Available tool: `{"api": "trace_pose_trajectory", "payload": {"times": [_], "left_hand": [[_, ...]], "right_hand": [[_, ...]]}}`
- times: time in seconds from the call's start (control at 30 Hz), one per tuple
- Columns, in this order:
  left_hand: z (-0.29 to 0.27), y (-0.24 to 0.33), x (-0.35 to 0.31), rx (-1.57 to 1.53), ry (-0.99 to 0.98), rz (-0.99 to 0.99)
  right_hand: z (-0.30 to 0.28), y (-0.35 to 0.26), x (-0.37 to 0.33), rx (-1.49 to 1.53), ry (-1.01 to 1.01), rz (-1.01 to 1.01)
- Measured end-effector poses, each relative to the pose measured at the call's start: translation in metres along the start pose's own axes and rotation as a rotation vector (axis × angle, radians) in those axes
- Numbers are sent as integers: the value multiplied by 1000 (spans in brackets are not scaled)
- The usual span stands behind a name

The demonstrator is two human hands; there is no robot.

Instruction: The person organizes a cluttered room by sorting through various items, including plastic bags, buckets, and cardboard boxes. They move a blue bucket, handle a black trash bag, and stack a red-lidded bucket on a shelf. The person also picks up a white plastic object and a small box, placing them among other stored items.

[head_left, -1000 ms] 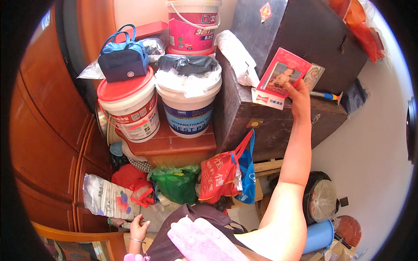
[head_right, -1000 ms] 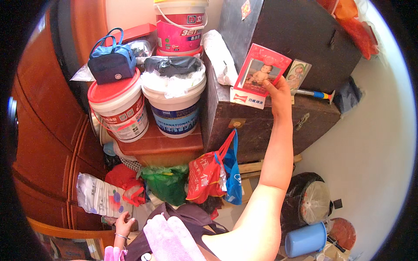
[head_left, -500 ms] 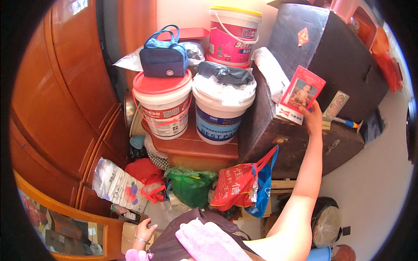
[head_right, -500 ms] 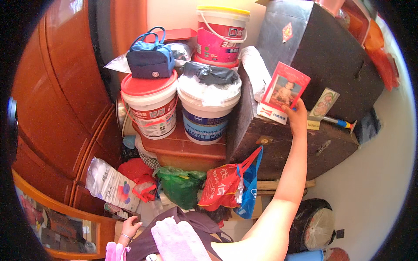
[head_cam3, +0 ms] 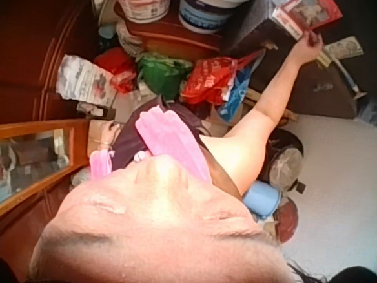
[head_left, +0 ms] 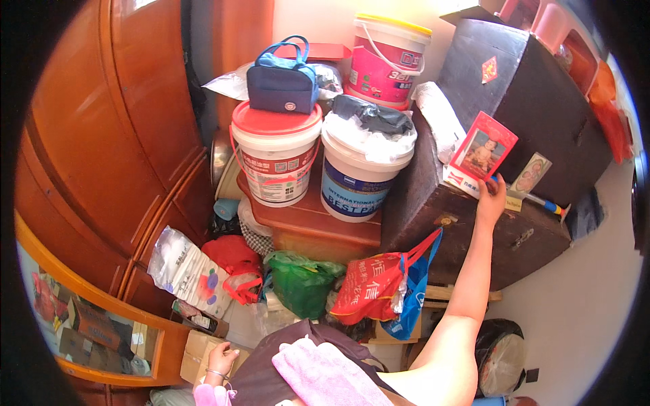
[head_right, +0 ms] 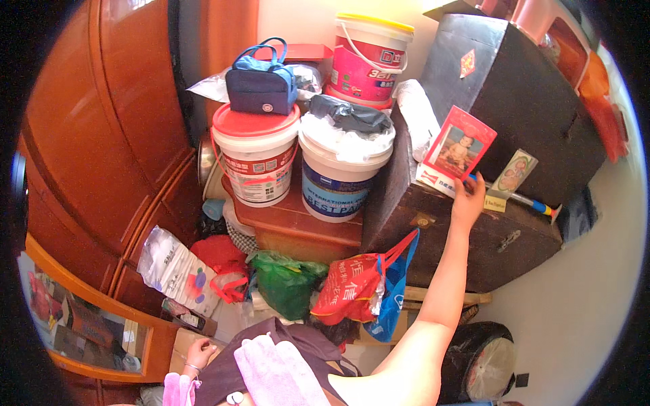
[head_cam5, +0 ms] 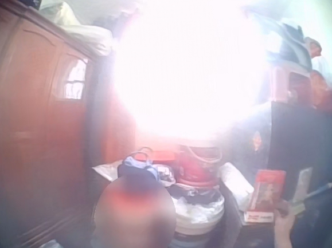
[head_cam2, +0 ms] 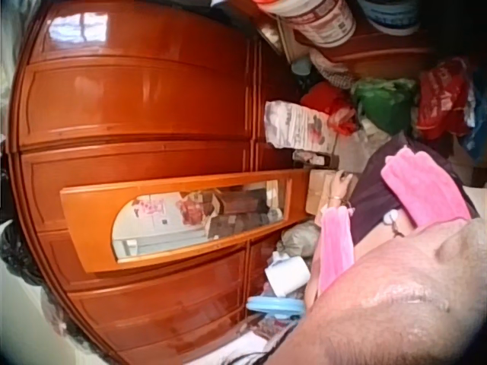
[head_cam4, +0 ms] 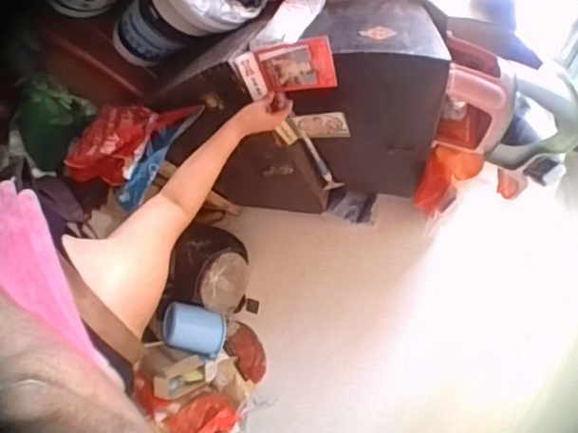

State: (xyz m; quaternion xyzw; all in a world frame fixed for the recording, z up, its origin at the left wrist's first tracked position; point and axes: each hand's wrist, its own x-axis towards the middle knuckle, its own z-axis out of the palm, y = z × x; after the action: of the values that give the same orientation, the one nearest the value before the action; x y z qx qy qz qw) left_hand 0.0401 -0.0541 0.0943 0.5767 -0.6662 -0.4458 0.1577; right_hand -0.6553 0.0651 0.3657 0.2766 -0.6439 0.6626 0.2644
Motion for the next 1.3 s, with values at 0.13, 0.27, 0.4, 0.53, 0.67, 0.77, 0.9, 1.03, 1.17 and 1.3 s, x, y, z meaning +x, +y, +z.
{"api": "trace_pose_trajectory", "payload": {"times": [0.13,0.27,0.4,0.53,0.67,0.77,0.9,1.03,1.17,1.3], "left_hand": [[1,-25,-13,52,9,13],[-1,-35,-42,64,81,-80],[6,-60,-61,69,118,-150],[12,-84,-90,-48,77,-400],[36,-120,-146,77,341,-394],[54,-144,-194,33,455,-488],[108,-182,-269,-135,522,-792],[174,-164,-310,-318,682,-1066],[241,-137,-324,-551,795,-1272],[308,-113,-308,-775,968,-1458]], "right_hand": [[2,-69,-37,37,292,-185],[46,-123,-97,70,47,-344],[118,-140,-155,138,-488,-309],[194,-124,-262,45,-1226,-416],[206,-150,-387,-440,-2064,-1072],[191,-180,-477,-134,-2343,-1109],[184,-194,-569,226,-2613,-1294],[208,-226,-603,300,-2613,-1556],[207,-306,-643,219,-2587,-1826],[224,-326,-693,518,-2512,-2006]]}}
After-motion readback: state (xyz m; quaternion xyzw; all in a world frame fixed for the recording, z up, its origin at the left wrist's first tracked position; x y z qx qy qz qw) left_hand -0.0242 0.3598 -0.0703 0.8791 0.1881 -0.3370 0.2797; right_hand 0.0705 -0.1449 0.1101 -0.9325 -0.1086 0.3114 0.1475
